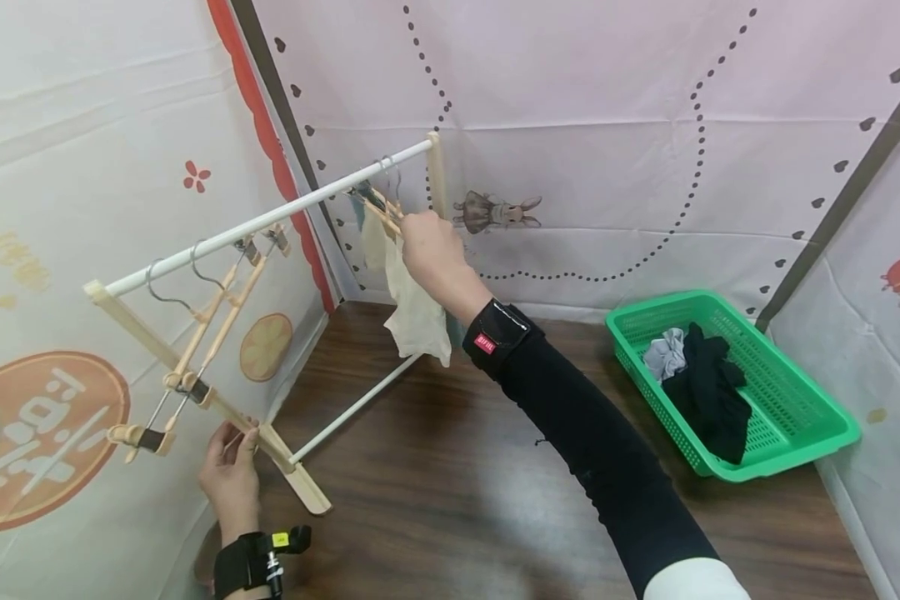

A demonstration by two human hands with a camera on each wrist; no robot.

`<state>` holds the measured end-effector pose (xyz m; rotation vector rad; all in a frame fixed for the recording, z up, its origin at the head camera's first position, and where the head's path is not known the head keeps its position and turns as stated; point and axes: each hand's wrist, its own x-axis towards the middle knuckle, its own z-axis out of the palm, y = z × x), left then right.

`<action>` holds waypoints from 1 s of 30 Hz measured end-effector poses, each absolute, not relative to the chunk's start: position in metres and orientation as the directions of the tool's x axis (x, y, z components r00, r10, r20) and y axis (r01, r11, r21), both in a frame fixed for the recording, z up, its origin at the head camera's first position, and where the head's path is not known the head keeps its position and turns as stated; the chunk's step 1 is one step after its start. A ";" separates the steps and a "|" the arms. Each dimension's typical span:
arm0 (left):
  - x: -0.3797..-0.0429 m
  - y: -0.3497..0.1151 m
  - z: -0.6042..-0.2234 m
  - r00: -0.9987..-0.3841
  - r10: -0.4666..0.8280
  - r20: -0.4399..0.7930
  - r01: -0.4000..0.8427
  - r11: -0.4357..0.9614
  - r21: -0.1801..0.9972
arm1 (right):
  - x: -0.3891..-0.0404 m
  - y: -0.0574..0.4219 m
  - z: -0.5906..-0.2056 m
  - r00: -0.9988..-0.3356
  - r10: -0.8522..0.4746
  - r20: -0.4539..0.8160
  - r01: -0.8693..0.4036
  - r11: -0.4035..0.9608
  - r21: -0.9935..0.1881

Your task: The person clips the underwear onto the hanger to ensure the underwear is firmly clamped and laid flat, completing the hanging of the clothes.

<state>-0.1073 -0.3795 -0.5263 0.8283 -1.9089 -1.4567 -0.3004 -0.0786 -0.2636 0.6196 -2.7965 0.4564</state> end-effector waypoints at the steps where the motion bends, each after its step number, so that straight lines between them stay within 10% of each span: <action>1: -0.108 -0.378 -0.526 -0.629 -0.774 0.076 -0.111 0.186 0.976 | -0.300 -0.076 -0.265 -0.868 -0.382 0.317 -0.465 0.850 -0.248; 15: -0.109 -0.370 -0.527 -0.617 -0.784 0.065 -0.061 0.131 0.990 | -0.241 0.006 -0.337 -0.401 -0.445 0.800 -0.856 0.493 -0.154; 24: -0.108 -0.361 -0.528 -0.583 -0.800 0.143 -0.053 0.213 0.976 | -0.189 0.085 -0.434 -0.673 -0.297 0.678 -0.694 0.572 -0.438; 30: -0.112 -0.323 -0.524 -0.395 -0.851 0.346 0.089 0.340 0.936 | -0.162 0.132 -0.495 -0.844 -0.241 0.480 -0.500 0.680 -0.536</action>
